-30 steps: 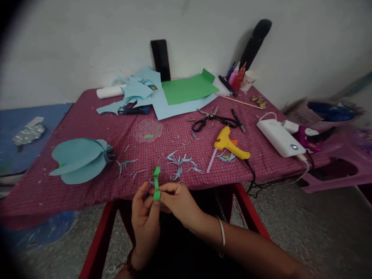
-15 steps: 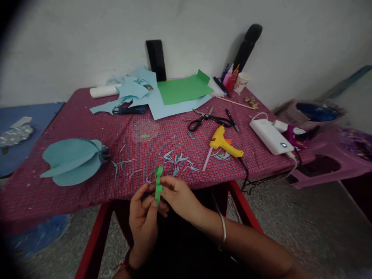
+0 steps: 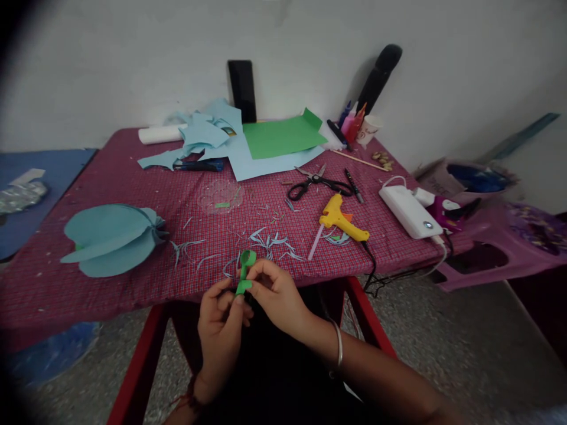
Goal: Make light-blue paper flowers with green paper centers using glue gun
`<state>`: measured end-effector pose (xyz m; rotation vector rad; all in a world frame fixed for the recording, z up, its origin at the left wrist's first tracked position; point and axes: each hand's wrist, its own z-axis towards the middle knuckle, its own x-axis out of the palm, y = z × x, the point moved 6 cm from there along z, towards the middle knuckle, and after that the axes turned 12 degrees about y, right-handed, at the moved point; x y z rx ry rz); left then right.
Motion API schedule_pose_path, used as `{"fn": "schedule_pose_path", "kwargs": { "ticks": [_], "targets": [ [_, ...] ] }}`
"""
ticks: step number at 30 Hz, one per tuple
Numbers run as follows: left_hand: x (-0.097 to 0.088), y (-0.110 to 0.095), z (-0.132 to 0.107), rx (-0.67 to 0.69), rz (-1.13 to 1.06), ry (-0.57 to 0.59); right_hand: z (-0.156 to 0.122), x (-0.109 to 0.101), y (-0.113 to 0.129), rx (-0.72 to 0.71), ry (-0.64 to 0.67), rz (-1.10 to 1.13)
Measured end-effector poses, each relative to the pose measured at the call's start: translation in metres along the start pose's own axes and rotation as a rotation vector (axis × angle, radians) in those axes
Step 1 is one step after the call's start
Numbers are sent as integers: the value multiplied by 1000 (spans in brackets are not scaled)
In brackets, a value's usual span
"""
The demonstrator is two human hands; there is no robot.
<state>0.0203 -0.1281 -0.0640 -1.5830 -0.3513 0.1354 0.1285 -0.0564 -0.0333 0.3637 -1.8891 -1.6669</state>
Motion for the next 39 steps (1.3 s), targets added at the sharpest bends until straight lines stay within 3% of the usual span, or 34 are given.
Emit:
{"fn": "schedule_pose_path", "kwargs": {
  "ticks": [11, 19, 24, 27, 33, 36, 39],
  "targets": [
    [4, 3, 0, -45, 73, 146, 1, -7, -12, 58, -83, 105],
    [10, 10, 2, -144, -16, 224, 2, -8, -8, 32, -100, 127],
    [10, 9, 1, -121, 59, 247, 2, -7, -5, 33, -98, 95],
    [11, -1, 7, -88, 178, 321, 4, -7, 3, 37, -49, 53],
    [-4, -47, 21, -15, 499, 376, 11, -3, 25, 39, 129, -64],
    [-7, -52, 21, -110, 455, 414, 15, 10, 25, 112, 254, -73],
    [-6, -43, 18, -204, 202, 422, 18, 23, 27, 122, 368, -70]
  ]
}}
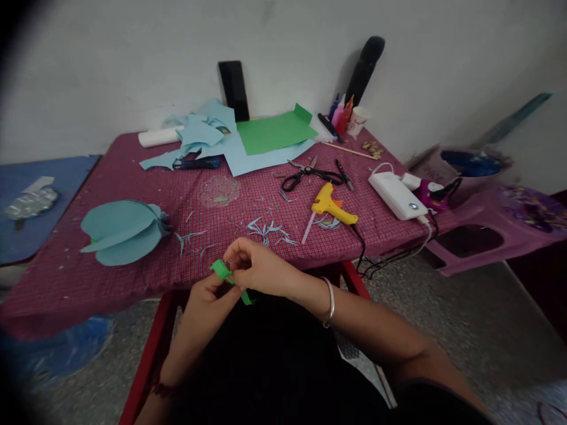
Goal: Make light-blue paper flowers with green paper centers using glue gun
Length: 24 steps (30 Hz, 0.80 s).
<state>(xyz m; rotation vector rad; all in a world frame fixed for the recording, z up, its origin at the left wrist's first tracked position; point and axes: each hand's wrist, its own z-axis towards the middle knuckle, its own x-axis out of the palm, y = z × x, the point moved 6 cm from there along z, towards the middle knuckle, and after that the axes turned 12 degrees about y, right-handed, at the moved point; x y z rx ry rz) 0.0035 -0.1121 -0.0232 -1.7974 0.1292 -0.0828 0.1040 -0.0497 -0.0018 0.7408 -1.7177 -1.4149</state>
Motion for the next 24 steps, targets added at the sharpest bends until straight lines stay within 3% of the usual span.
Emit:
{"fn": "schedule_pose_path", "kwargs": {
  "ticks": [5, 8, 10, 17, 24],
  "targets": [
    [8, 21, 3, -70, -810, 4, -12, -5, 18, -128, -74, -12],
    [11, 26, 6, -89, -1068, 4, -27, 1, 18, -134, 26, -64],
    [11, 28, 8, -85, -1136, -22, -35, 8, 12, -102, 87, -125],
    [17, 31, 11, -71, -1153, -4, -34, 12, -3, -98, 38, -21],
    [10, 25, 8, -1, -1027, -105, -30, 2, -10, -82, -139, -102]
  ]
}}
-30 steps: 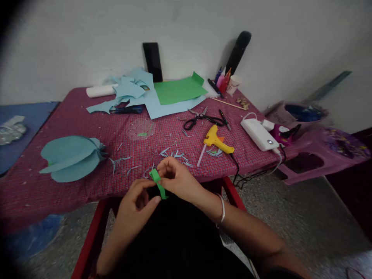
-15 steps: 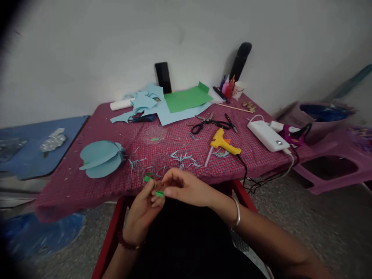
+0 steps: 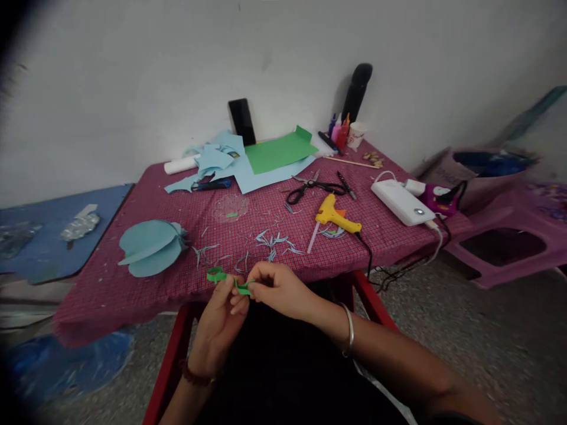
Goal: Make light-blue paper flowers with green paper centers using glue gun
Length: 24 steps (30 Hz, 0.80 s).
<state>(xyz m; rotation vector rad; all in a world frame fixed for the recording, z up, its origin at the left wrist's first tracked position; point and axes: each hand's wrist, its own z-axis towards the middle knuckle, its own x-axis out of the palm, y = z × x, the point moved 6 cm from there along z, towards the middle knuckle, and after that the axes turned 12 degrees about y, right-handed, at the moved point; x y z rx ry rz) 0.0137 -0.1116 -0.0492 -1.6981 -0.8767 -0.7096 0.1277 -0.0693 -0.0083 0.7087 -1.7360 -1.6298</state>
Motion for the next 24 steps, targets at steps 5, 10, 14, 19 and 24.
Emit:
{"fn": "schedule_pose_path", "kwargs": {
  "ticks": [5, 10, 14, 19, 24],
  "targets": [
    [10, 10, -3, -172, 243, 163, 1, -18, 5, -46, -180, -16],
    [25, -8, -19, 88, 896, 118, -6, -25, 31, -204, -270, -328],
    [45, -36, -38, 490, 995, 59, -9, -13, 39, -265, -197, -517],
    [34, -36, -29, 350, 1047, -72, -9, 1, 39, -261, -74, -556],
    [22, -36, -21, 244, 1055, -30, -9, -6, 34, -197, -66, -397]
  ]
}}
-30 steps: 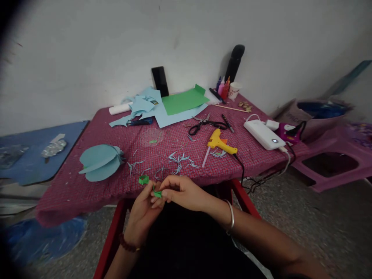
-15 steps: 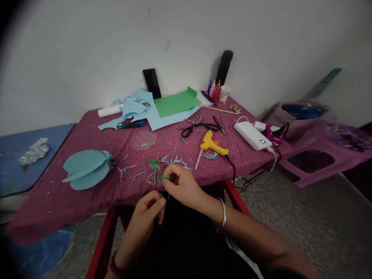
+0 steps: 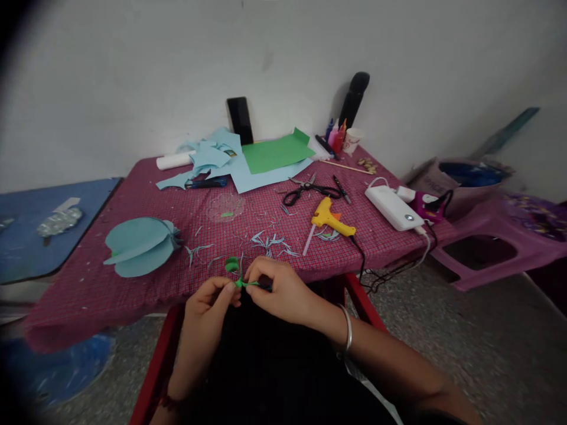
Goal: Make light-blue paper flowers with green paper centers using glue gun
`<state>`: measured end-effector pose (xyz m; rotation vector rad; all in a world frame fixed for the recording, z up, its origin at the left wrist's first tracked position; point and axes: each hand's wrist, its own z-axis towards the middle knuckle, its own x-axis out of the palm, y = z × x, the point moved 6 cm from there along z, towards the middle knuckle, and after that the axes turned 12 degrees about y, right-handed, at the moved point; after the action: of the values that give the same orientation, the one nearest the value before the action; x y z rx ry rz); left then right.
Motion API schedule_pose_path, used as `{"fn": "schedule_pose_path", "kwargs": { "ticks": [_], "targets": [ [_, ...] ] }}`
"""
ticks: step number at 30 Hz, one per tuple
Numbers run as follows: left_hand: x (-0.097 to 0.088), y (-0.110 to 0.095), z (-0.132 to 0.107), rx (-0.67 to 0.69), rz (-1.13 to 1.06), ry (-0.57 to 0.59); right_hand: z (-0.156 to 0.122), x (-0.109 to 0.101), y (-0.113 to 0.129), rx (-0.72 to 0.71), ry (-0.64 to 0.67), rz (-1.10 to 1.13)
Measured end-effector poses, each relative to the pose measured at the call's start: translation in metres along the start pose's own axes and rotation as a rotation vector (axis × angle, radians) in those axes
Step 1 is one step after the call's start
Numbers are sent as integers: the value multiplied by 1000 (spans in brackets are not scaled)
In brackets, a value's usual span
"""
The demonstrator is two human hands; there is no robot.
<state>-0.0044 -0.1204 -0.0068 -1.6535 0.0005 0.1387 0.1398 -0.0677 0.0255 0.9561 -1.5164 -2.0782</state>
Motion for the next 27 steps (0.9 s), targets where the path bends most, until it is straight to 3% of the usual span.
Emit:
{"fn": "schedule_pose_path", "kwargs": {
  "ticks": [2, 6, 9, 12, 15, 18, 21, 23, 25, 27],
  "targets": [
    [-3, -2, 2, 36, 53, 37, 1, -3, -6, 34, 11, 122],
    [-11, -22, -2, 262, 373, -59, 4, -7, -18, 83, 96, 288],
    [-9, -30, -5, 314, 498, -52, 6, -6, -24, 122, 144, 319],
    [1, -31, -4, 337, 491, 116, 7, -1, -25, 141, 184, 278],
    [11, -25, -2, 276, 396, 297, 8, 0, -25, 150, 220, 219],
    [10, -15, 0, 169, 300, 305, 3, -40, -29, 136, 45, -22],
    [5, -8, 0, 84, 210, 201, -20, -118, -34, 242, -378, -677],
    [2, -3, -1, 19, 153, 142, -30, -154, -53, 447, -348, -1046],
    [1, 1, -1, -31, 102, 109, -36, -176, -74, 485, -292, -1068],
    [1, 2, -1, -55, 64, 92, -36, -185, -88, 482, -254, -1064]
  ]
}}
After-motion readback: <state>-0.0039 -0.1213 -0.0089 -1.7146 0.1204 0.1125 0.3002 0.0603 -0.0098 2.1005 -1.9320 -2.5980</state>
